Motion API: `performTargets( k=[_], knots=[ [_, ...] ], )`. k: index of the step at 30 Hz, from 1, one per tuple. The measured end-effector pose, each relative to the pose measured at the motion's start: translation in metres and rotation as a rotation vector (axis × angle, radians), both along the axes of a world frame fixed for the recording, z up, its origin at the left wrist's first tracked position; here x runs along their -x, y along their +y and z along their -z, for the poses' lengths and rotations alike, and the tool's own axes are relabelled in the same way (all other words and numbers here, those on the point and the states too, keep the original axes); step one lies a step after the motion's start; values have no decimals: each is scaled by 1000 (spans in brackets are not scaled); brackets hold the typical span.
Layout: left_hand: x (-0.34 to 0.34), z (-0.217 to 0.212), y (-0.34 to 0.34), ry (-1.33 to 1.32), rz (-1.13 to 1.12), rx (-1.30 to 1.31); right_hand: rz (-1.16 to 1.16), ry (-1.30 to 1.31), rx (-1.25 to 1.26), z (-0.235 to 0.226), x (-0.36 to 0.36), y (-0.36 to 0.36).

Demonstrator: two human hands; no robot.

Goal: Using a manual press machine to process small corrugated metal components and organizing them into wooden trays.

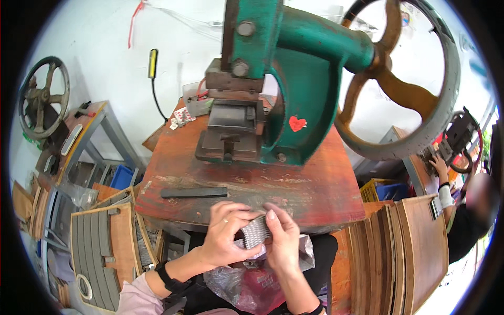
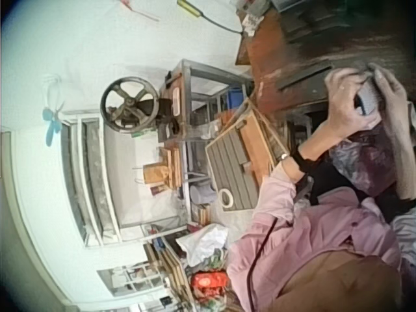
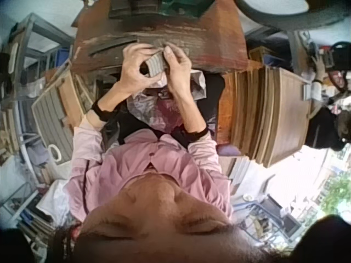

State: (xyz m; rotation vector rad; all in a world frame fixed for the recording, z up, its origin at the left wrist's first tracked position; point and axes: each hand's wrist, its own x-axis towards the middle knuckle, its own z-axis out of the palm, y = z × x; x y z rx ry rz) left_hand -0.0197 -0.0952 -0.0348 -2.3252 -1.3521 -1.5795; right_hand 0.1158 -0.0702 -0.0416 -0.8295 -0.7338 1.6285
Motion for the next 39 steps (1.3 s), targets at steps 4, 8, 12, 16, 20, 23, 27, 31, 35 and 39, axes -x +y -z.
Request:
performTargets(
  k=[4, 8, 12, 16, 20, 23, 27, 31, 35, 39],
  knots=[
    [-1, 14, 14, -160, -12, 143, -11, -355, -128, -2, -4, 27],
    [-20, 18, 37, -303, 33, 217, 27, -466, -195, 7, -26, 52],
    [-20, 21, 56, -359, -7, 362, -58, -380, -243, 15, -39, 59],
    [-4, 25, 63, -314, 21, 463, -96, -733, -520, 13, -29, 48],
    [19, 31, 56, -159, 47, 412, -10, -1392, -1096, 12, -16, 31],
    [21, 28, 52, -139, 72, 474, -73, -1596, -1232, 15, -25, 27],
    [19, 23, 52, -109, 103, 509, -18, -1669, -1235, 18, -41, 30],
    [26, 26, 50, -82, 119, 509, 26, -1617, -1236, 20, -34, 27],
    [20, 41, 54, 14, 157, 286, 68, -1337, -1430, 59, -55, -4],
    [6, 51, 60, 78, 118, 289, -408, -1043, -1470, 97, 0, -48]
  ],
)
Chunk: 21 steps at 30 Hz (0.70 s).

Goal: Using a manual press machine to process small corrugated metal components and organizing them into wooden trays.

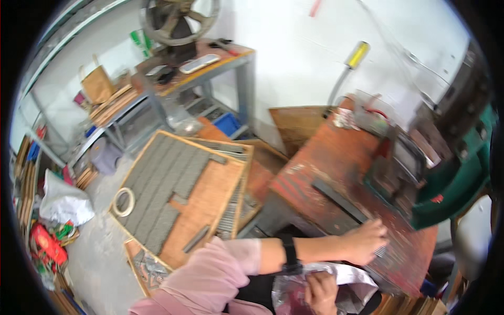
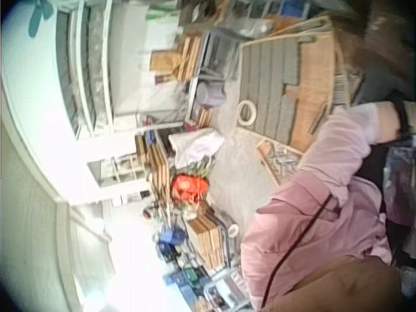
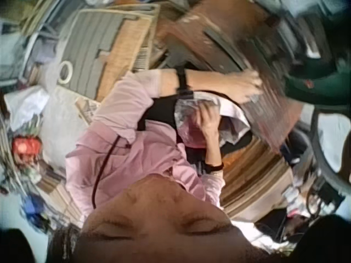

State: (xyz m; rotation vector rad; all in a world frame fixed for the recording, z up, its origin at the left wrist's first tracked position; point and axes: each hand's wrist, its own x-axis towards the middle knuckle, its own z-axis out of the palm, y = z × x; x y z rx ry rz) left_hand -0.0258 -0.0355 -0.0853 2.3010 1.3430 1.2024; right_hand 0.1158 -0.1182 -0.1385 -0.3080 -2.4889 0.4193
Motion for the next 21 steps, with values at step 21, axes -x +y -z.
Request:
performTargets(
  k=[21],
  knots=[
    [-5, 11, 5, -199, 70, 38, -581, -658, -33, 21, 290, -135]
  ],
)
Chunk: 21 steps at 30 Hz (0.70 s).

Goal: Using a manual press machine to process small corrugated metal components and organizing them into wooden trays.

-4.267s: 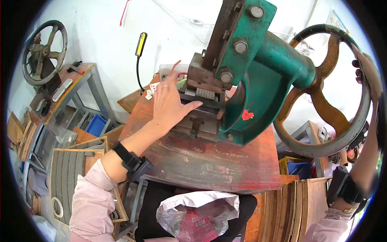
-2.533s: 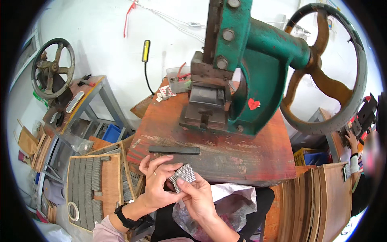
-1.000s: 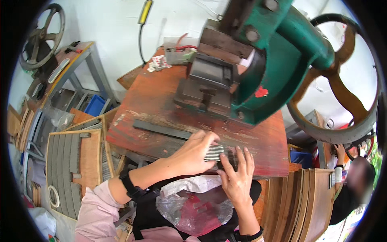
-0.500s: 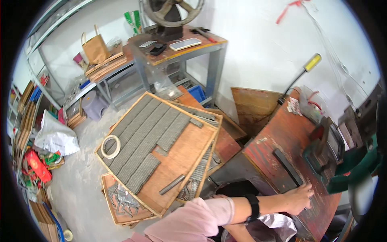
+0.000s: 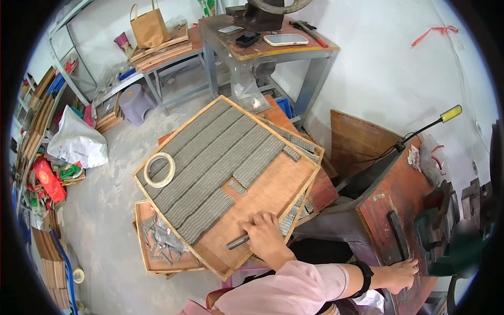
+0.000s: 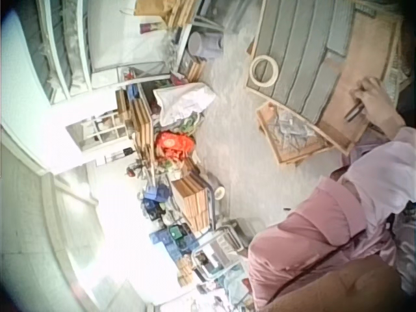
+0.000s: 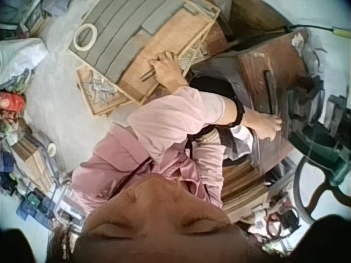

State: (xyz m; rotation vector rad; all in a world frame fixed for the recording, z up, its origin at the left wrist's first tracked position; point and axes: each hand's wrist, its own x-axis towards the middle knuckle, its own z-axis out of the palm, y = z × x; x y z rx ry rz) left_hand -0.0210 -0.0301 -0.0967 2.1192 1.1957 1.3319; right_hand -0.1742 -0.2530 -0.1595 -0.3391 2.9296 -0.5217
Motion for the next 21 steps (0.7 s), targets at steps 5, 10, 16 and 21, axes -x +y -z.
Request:
performTargets(
  k=[5, 10, 16, 21],
  knots=[
    [-11, -17, 5, 88, 47, -17, -42, 232, -27, 41, -9, 6],
    [22, -13, -11, 168, -86, -3, 158, 268, 280, -26, -61, 87],
    [22, -15, -9, 197, -86, -51, 574, 260, 772, -30, -216, 77],
    [15, -30, -11, 214, -73, 20, 1348, 410, 621, -98, -328, 130]
  ],
)
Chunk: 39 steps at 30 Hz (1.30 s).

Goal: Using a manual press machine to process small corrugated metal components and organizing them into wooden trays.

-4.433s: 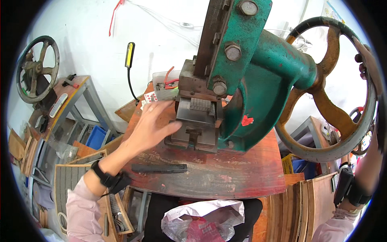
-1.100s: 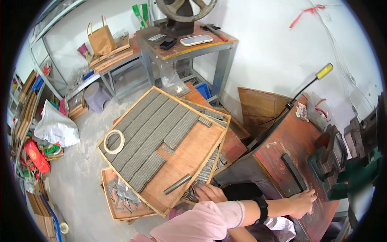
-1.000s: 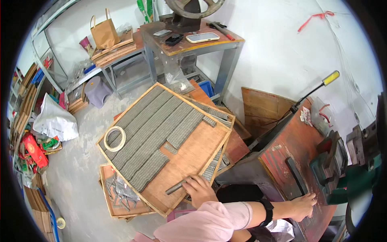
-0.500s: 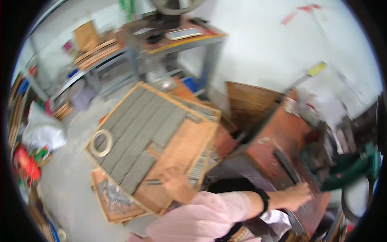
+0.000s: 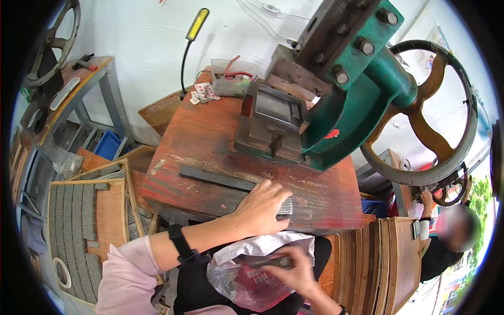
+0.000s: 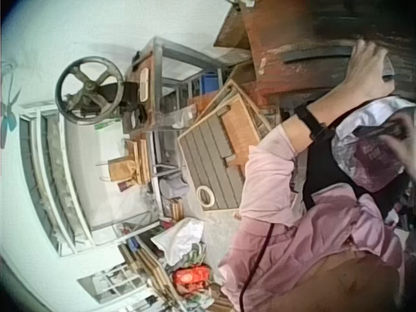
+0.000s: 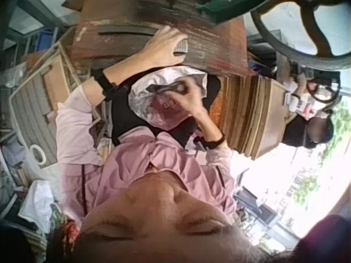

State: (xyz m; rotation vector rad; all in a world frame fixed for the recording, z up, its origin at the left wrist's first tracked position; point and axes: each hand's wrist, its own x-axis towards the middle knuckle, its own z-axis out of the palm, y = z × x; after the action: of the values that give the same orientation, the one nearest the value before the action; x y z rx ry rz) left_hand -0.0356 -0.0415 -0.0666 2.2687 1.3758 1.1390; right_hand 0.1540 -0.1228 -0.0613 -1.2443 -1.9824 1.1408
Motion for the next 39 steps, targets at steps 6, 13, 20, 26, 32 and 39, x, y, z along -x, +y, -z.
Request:
performTargets(
  k=[6, 13, 20, 26, 32, 39],
  knots=[
    [7, -3, -4, -43, -11, 19, 343, 475, -234, -57, -31, 67],
    [2, -7, -6, -42, -63, -16, 255, 268, -256, -37, -8, 111],
    [-5, -11, -7, -121, -181, 23, 261, 471, -83, -49, 4, 96],
    [1, -12, -8, -110, -139, 44, 10, 320, -492, -57, 24, 93],
    [2, -11, -9, -146, -123, 60, 13, 203, -505, -55, 33, 94],
    [0, -8, -8, -149, -128, 54, -14, 73, -403, -48, 30, 97]
  ],
)
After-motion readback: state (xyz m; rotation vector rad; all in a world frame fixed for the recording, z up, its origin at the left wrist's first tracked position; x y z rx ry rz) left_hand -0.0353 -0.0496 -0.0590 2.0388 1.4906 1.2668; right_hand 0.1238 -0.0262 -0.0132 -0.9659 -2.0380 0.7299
